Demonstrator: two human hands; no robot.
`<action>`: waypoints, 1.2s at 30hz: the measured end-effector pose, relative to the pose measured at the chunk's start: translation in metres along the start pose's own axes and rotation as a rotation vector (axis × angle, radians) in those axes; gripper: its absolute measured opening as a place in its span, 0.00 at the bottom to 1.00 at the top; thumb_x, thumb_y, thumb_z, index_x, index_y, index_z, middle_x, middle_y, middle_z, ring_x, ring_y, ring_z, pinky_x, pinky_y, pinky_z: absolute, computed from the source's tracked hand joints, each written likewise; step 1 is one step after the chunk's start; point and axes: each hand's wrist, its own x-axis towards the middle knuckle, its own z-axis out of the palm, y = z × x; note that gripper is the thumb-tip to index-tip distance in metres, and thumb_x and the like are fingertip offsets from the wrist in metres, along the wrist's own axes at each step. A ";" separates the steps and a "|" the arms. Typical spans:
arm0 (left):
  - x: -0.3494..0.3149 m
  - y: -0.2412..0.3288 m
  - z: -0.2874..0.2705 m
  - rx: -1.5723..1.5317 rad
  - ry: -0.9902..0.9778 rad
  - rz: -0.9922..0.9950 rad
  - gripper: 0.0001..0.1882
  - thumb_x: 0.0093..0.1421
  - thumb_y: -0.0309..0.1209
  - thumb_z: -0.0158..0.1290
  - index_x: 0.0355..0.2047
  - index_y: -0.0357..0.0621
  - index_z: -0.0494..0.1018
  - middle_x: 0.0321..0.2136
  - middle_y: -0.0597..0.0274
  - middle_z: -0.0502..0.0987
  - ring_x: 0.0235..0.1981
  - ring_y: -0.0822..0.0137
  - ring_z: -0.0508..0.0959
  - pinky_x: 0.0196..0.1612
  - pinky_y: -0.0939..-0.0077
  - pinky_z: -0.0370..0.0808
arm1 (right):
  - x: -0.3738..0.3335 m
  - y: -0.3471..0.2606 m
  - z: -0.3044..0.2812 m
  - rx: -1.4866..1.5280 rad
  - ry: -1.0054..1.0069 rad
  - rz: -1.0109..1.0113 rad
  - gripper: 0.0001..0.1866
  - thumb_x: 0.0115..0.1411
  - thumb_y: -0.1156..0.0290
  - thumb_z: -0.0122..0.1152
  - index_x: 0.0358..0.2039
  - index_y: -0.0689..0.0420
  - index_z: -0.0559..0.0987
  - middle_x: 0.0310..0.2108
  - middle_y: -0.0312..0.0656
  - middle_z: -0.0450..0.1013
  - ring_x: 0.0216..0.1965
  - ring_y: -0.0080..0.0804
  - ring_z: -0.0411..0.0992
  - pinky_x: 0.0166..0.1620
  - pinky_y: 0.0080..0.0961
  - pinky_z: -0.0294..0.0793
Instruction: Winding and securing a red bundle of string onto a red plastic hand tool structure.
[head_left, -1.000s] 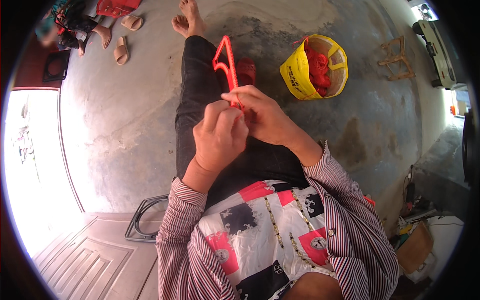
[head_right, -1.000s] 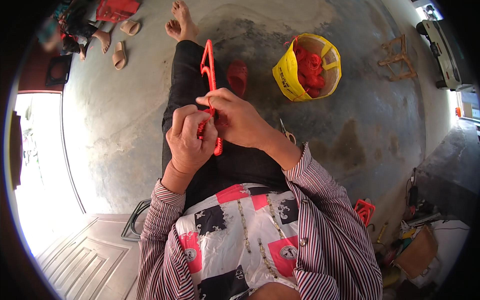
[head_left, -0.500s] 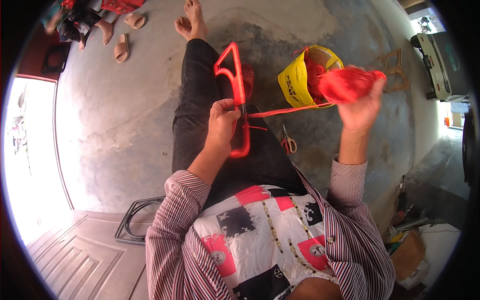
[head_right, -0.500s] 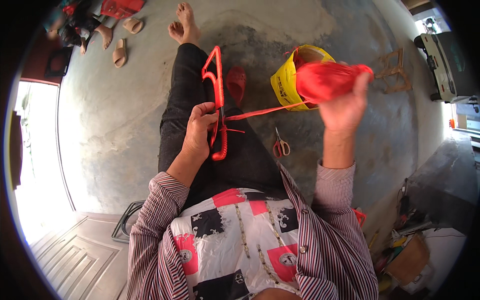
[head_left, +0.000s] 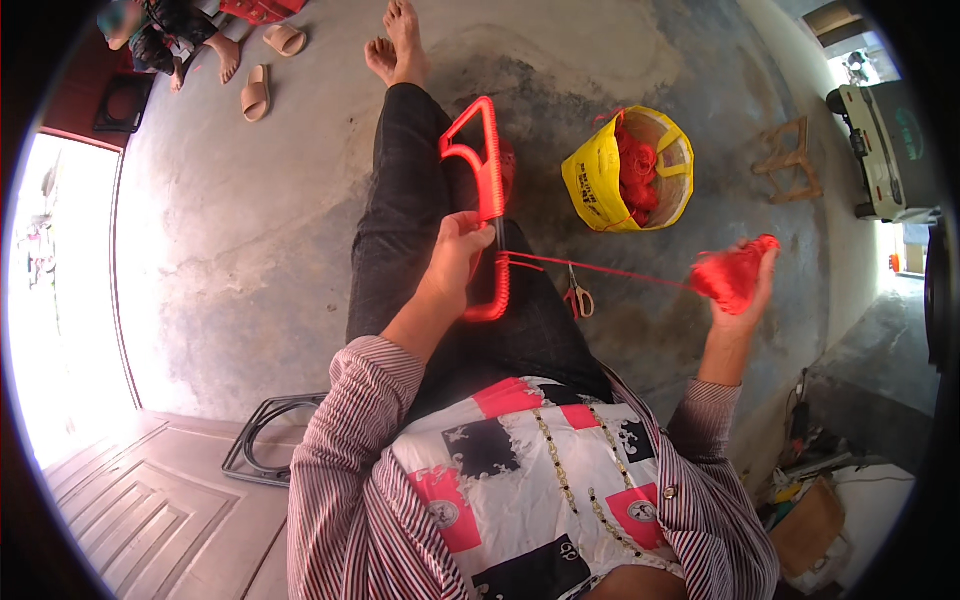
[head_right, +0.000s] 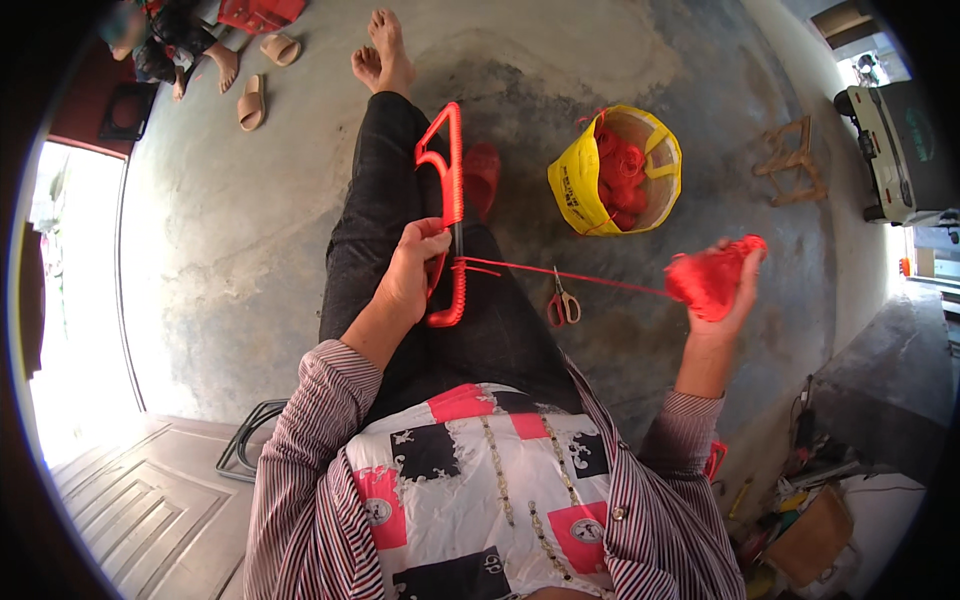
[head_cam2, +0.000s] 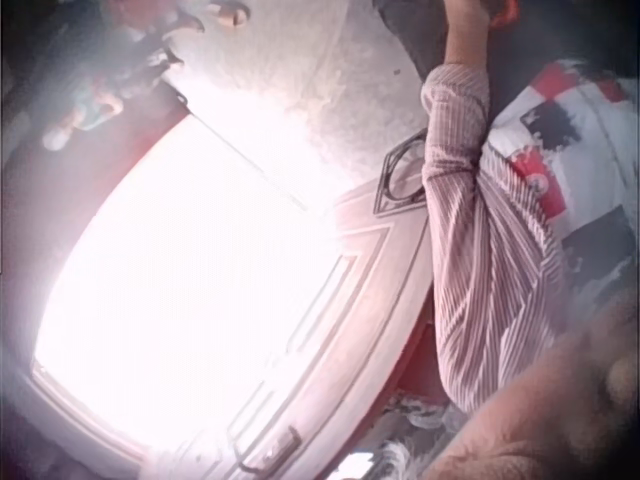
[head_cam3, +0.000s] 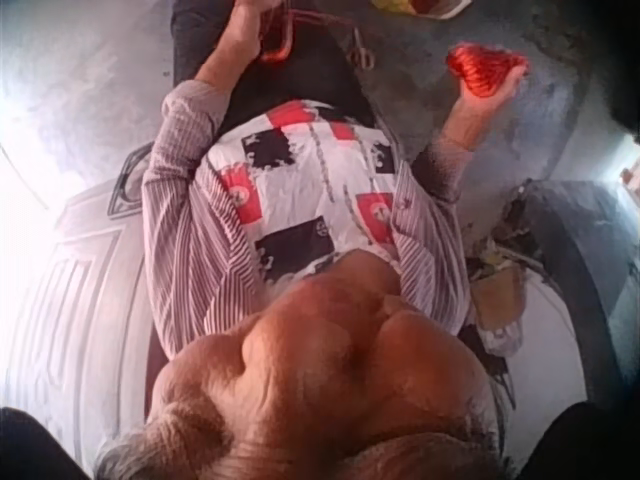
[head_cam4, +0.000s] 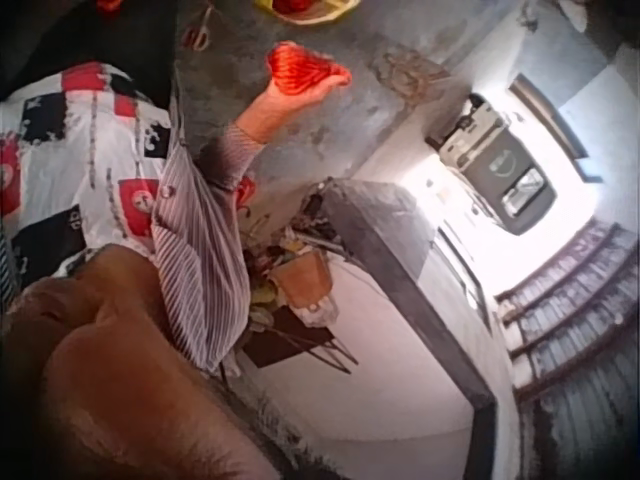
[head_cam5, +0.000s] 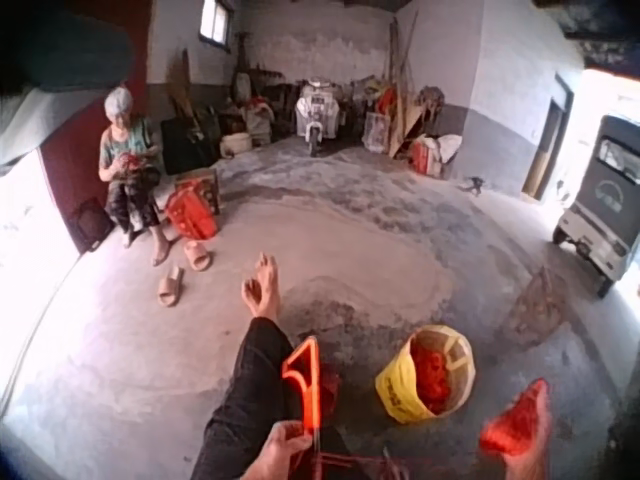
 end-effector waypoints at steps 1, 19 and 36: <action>-0.006 0.005 0.003 0.320 0.078 0.189 0.24 0.52 0.29 0.57 0.50 0.39 0.67 0.39 0.60 0.71 0.41 0.67 0.72 0.49 0.75 0.69 | -0.003 0.010 0.005 0.064 -0.186 0.064 0.29 0.69 0.45 0.39 0.43 0.61 0.74 0.38 0.42 0.74 0.40 0.34 0.72 0.45 0.33 0.73; -0.069 0.111 -0.009 -0.363 -0.009 0.501 0.11 0.67 0.32 0.47 0.44 0.36 0.67 0.38 0.53 0.76 0.41 0.57 0.78 0.50 0.59 0.75 | -0.088 0.114 0.086 0.129 -1.123 0.777 0.26 0.65 0.58 0.54 0.56 0.63 0.69 0.15 0.27 0.55 0.13 0.15 0.48 0.18 0.17 0.45; -0.034 0.038 0.013 1.870 -0.065 0.594 0.10 0.41 0.28 0.53 0.27 0.42 0.71 0.30 0.56 0.75 0.37 0.53 0.76 0.44 0.58 0.70 | -0.040 0.161 0.113 -1.108 -1.390 0.043 0.20 0.49 0.72 0.68 0.43 0.61 0.78 0.42 0.42 0.71 0.44 0.36 0.71 0.48 0.29 0.72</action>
